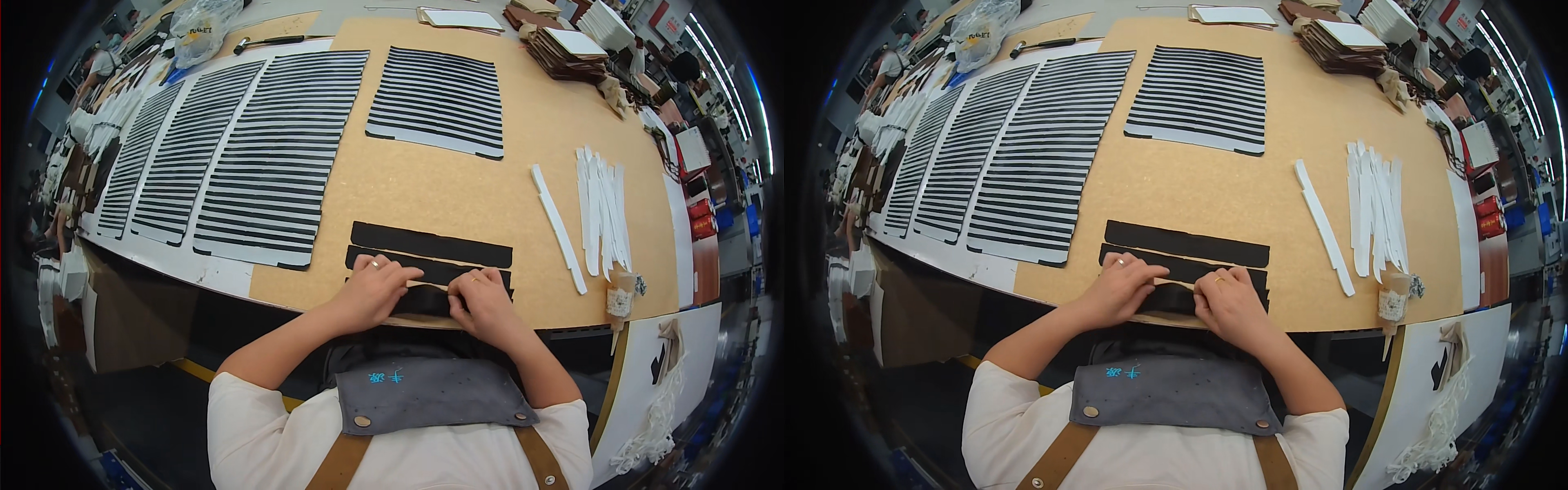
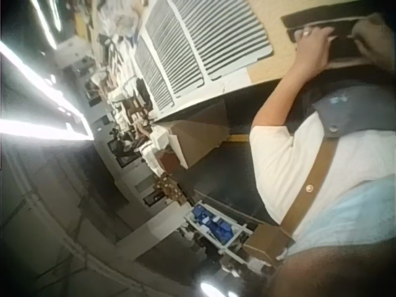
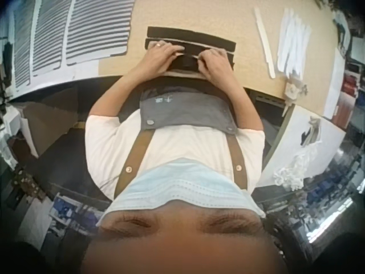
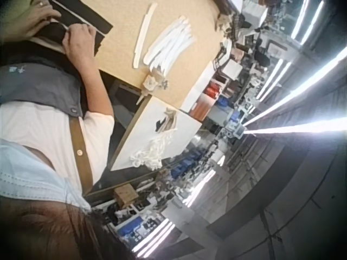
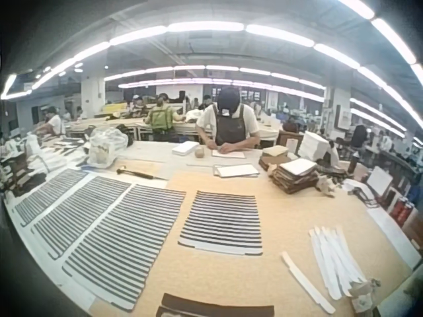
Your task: Assembling and gluing leather strips for goods production.
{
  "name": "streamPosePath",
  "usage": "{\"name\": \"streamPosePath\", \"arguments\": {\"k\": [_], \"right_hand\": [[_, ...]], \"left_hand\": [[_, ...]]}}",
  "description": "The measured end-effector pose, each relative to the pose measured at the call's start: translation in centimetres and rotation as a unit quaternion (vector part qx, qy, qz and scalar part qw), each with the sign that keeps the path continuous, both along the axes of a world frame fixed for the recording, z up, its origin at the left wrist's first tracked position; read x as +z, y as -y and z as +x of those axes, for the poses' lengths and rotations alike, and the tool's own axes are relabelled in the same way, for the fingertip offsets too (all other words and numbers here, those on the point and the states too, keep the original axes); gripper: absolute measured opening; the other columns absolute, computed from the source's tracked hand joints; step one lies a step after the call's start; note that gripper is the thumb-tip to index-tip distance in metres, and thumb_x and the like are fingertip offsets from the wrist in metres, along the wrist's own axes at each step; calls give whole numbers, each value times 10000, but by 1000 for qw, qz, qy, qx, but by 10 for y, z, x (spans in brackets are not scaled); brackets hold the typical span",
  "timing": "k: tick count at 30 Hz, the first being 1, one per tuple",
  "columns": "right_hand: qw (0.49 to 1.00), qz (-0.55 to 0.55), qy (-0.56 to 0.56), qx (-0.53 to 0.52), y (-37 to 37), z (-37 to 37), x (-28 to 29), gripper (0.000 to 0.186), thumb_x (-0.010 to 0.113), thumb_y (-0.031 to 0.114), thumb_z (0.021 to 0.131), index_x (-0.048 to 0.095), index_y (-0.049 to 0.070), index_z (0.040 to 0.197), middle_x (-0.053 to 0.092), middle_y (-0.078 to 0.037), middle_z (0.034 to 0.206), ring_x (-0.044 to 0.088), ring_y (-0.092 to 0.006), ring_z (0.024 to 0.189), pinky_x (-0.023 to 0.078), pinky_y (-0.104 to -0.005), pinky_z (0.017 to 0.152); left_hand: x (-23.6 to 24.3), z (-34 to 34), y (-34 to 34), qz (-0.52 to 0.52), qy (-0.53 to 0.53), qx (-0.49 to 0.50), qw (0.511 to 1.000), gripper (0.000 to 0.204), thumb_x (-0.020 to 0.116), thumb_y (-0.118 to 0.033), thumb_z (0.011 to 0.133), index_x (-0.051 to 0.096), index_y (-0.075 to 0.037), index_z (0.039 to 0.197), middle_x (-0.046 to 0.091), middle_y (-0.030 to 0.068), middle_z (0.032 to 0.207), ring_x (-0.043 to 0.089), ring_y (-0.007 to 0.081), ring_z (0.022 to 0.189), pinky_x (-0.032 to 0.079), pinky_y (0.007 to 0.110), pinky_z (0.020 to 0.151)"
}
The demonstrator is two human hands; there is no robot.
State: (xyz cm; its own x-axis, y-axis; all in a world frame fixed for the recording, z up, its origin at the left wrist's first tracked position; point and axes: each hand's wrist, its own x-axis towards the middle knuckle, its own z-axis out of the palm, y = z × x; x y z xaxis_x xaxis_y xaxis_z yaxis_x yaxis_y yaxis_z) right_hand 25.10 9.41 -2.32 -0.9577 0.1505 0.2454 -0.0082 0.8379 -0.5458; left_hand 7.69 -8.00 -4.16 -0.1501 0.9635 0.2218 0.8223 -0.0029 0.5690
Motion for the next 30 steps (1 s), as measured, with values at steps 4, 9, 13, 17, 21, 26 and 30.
{"name": "streamPosePath", "arguments": {"k": [4,9,13,17,21,26,30], "right_hand": [[995,-65,1,-77,-37,-7,13,130,658,43,816,577,57,917,595,-77,818,514,-279,794,411,-355,792],[999,-33,9,-12,-44,-21,38,124,629,66,852,559,71,955,640,-85,847,584,-259,784,390,-356,840],[996,-73,8,48,-43,-36,52,165,625,73,860,552,80,1008,654,-83,897,600,-269,838,392,-359,872],[991,-124,39,-18,-64,-37,51,195,626,97,879,529,44,1040,654,-133,947,610,-310,884,442,-380,851],[970,-206,72,-104,-100,-30,13,196,607,112,903,505,17,1042,640,-167,941,620,-296,886,480,-377,777],[958,-183,126,-181,-110,-30,-5,212,622,122,890,505,15,1030,623,-152,882,606,-269,803,477,-360,728],[951,-143,157,-225,-111,-30,-9,203,637,118,871,522,15,1003,594,-120,768,586,-265,719,463,-368,676]], "left_hand": [[15,-36,-9,-2,47,60,997,286,583,-20,872,570,-82,1150,606,31,872,547,227,843,336,375,876],[36,-45,-32,26,70,13,997,342,586,-67,899,542,-72,1238,628,73,1022,541,236,1035,333,393,982],[44,-38,-61,19,151,-70,986,389,604,-141,919,515,-102,1295,598,106,1091,479,255,1115,354,386,994],[40,-55,-65,-65,171,-9,983,323,627,-141,912,550,-108,1224,590,82,977,486,224,987,393,363,908],[33,-95,-60,-79,181,77,977,262,634,-94,896,561,-60,1145,576,59,791,511,153,736,429,303,680],[15,-115,-58,-111,119,131,978,219,618,-86,891,560,-22,1091,641,111,755,607,247,678,472,340,650],[1,-116,-54,-111,59,154,980,233,634,-103,878,565,-28,1088,641,110,770,605,298,752,452,370,785]]}}
